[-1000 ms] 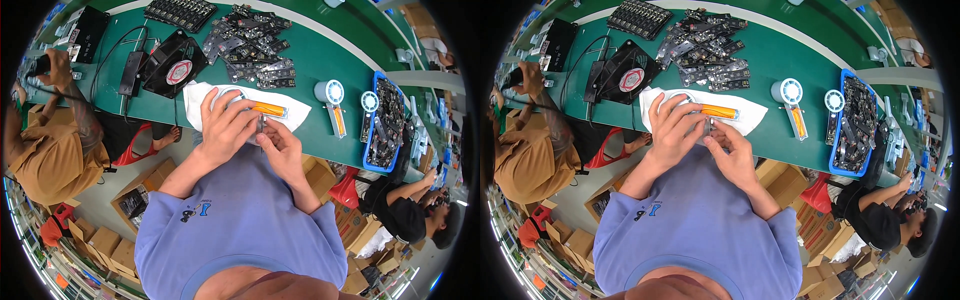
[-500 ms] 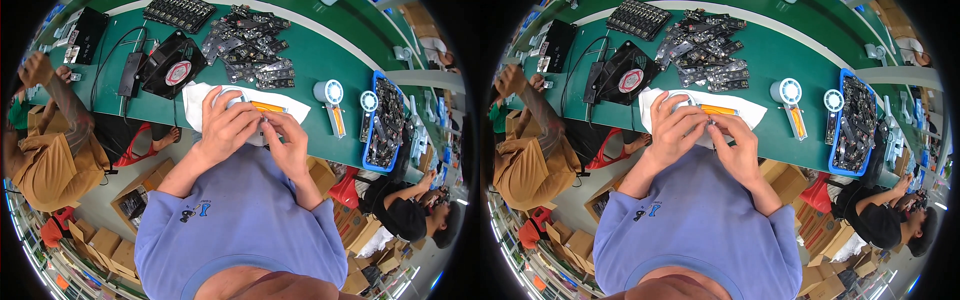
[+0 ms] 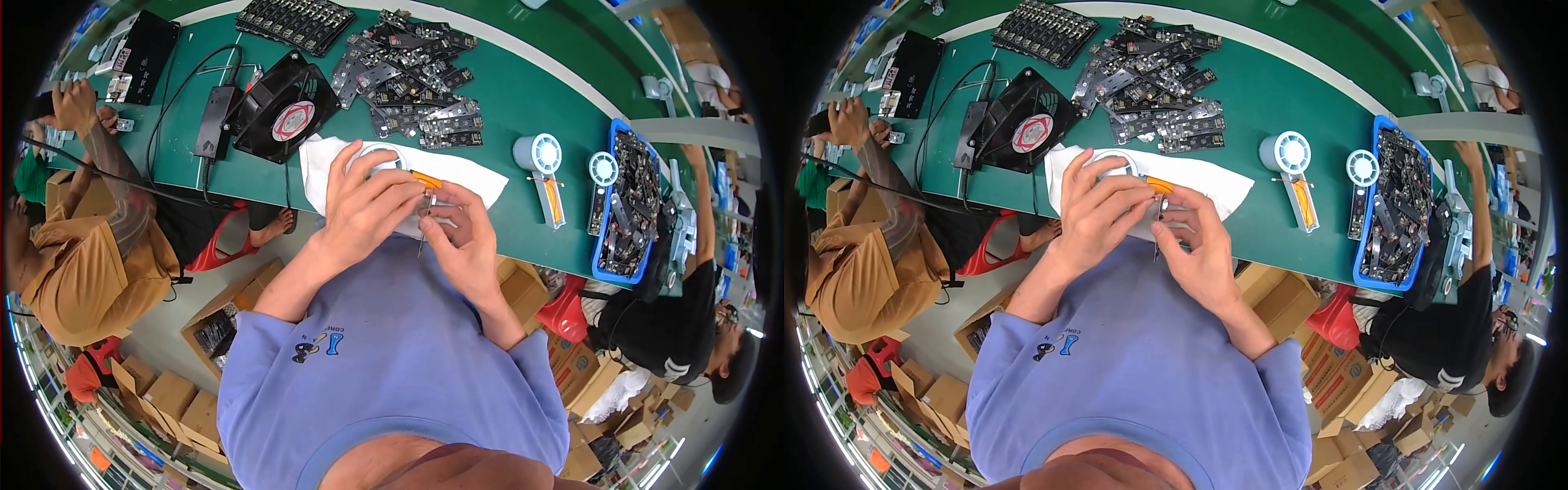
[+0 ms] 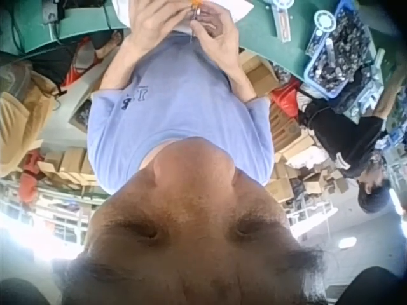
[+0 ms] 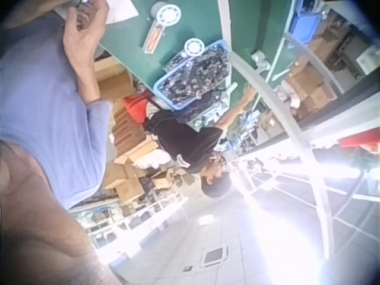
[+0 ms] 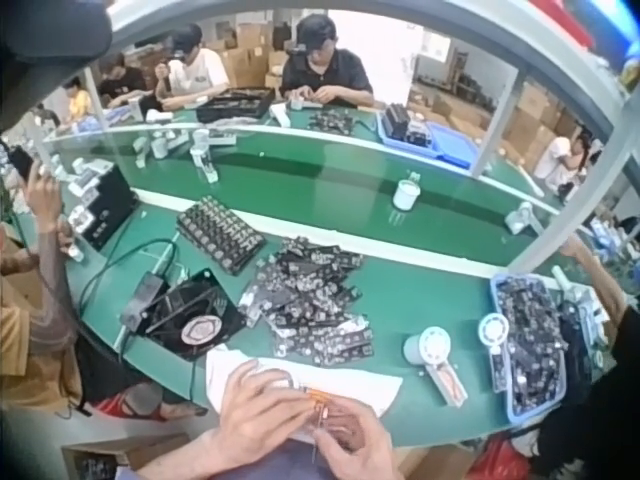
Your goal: The person assembles electronic components by connecting ribbon cables to PCB boards, working under a magnifying light.
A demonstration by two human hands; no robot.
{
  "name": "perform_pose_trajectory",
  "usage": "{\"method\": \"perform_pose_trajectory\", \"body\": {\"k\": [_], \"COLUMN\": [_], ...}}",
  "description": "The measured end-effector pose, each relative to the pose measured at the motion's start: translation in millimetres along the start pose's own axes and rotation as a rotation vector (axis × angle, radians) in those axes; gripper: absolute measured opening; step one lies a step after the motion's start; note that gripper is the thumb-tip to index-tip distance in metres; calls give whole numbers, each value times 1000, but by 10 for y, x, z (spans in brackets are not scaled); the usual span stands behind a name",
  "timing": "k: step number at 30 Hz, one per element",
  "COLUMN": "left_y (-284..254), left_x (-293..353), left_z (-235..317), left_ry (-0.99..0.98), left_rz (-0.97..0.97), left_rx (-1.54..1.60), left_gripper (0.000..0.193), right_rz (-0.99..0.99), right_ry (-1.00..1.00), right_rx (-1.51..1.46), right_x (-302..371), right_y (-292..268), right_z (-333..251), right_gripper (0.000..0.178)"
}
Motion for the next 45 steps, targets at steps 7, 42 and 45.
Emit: {"method": "perform_pose_trajectory", "body": {"k": [7,42,45], "left_y": [35,-94,-107], "left_x": [29,-136,-201], "left_z": [-66,-98,-122], "left_ry": [99,344,344], "left_rz": [33,-488,-542], "left_rx": [-104,-355,-324], "left_gripper": [26,27,26], "right_rz": [124,-61,-55], "right_ry": [-334,-728,-782], "right_rx": [484,808,838], "right_x": [-8,-183,-193], "right_y": [-58,-89,-100], "right_z": [-160,-285,-289], "right_gripper": [32,34,36]}}
Point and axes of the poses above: each hand's wrist, its own x-axis away from the middle knuckle, its own y-axis out of the palm, z = x × y, the point moved 4 cm from there along -x, towards the middle knuckle, and after that the axes turned 5 degrees about y, right-handed, at the moved point
